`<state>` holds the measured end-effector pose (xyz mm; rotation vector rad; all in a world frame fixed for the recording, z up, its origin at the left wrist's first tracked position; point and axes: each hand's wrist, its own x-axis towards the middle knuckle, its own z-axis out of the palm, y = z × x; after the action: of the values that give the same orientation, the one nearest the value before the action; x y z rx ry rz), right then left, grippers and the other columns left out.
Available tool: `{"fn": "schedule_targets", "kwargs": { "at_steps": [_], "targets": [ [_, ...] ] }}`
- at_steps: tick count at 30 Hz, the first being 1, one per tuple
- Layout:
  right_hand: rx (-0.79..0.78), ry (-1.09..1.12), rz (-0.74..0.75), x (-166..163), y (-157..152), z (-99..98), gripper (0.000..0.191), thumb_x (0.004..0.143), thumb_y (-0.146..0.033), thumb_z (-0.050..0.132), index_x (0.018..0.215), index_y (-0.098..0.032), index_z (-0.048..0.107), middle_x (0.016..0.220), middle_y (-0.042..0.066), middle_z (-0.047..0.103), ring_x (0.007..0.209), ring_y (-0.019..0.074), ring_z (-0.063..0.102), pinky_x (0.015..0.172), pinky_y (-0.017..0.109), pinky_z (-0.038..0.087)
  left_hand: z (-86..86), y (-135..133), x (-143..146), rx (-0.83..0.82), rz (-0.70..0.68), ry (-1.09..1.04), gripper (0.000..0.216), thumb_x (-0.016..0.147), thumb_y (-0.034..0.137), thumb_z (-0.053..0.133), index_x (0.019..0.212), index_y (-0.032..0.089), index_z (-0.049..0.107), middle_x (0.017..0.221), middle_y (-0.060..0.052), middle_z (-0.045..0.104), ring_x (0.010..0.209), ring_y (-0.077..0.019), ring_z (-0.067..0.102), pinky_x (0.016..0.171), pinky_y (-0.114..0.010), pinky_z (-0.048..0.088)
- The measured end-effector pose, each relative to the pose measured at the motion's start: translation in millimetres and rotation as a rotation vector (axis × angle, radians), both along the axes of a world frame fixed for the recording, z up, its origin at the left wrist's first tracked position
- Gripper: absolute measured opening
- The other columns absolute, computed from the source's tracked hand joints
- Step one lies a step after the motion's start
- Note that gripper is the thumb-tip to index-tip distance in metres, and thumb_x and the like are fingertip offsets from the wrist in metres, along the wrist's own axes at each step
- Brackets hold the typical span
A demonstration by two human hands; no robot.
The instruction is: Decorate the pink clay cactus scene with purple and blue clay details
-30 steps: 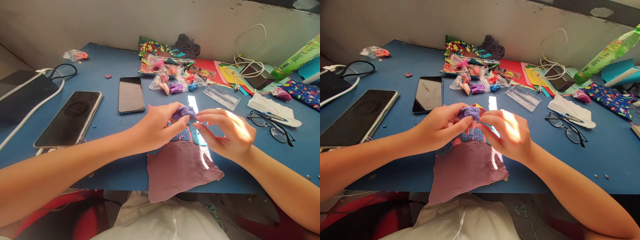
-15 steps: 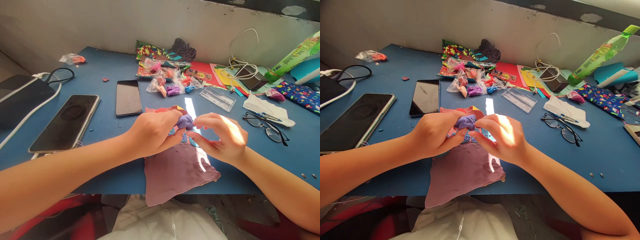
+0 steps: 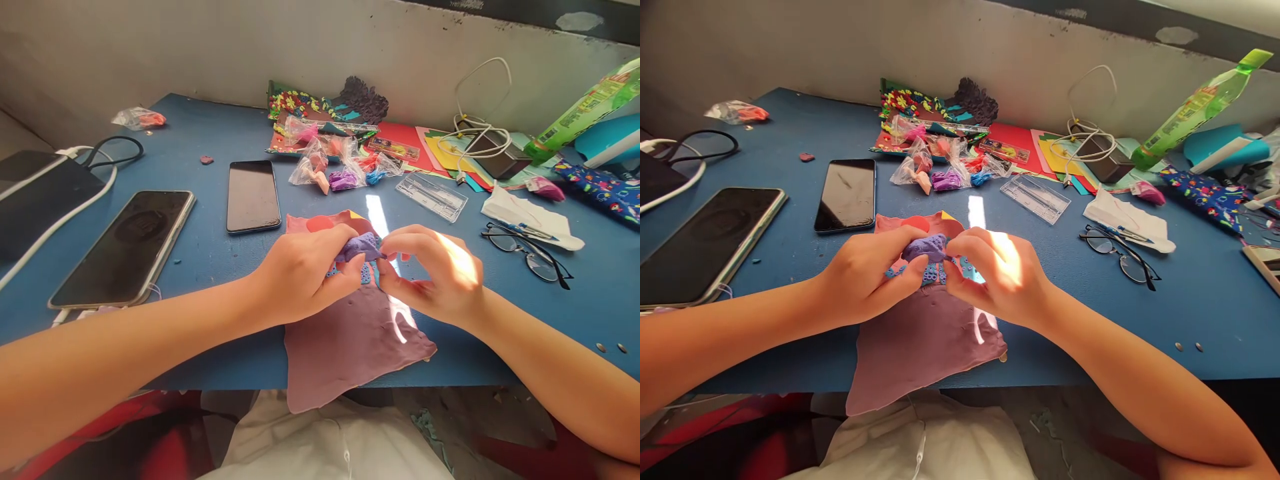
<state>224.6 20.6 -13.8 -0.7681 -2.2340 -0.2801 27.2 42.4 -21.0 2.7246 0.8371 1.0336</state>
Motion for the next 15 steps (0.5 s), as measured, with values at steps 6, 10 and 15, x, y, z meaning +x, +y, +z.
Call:
{"fn": "schedule_targets", "kwargs": {
  "at_steps": [6, 10, 15],
  "targets": [
    [0.090, 0.009, -0.050, 0.6, 2.0, 1.0, 0.015, 0.079, -0.008, 0.057, 0.084, -0.020, 0.050, 0.063, -0.003, 0.059, 0.050, 0.0086, 0.052, 0.048, 0.021, 0.045, 1.1, -2.2, 0.3, -0.090, -0.014, -0.081, 0.020, 0.081, 0.013, 0.037, 0.091, 0.015, 0.054, 0.058, 0.005, 0.049, 0.046, -0.0085, 0.039, 0.049, -0.021, 0.036],
    [0.096, 0.028, -0.098, 1.3, 2.3, 1.0, 0.016, 0.080, -0.010, 0.058, 0.087, -0.023, 0.051, 0.064, -0.005, 0.061, 0.048, 0.0080, 0.053, 0.046, 0.021, 0.045, 2.0, -2.2, 0.8, -0.130, -0.052, -0.115, 0.024, 0.080, 0.009, 0.033, 0.093, 0.016, 0.052, 0.063, 0.004, 0.051, 0.049, -0.0085, 0.040, 0.050, -0.021, 0.037],
    [0.037, 0.101, -0.100, 0.9, 2.9, -0.4, 0.015, 0.082, -0.016, 0.061, 0.087, -0.024, 0.050, 0.065, -0.006, 0.061, 0.048, 0.0078, 0.053, 0.046, 0.022, 0.046, 4.1, -3.2, 2.0, -0.157, -0.112, -0.105, 0.024, 0.080, 0.007, 0.032, 0.093, 0.015, 0.051, 0.076, 0.000, 0.058, 0.057, -0.0079, 0.048, 0.053, -0.020, 0.041]
  ]
}}
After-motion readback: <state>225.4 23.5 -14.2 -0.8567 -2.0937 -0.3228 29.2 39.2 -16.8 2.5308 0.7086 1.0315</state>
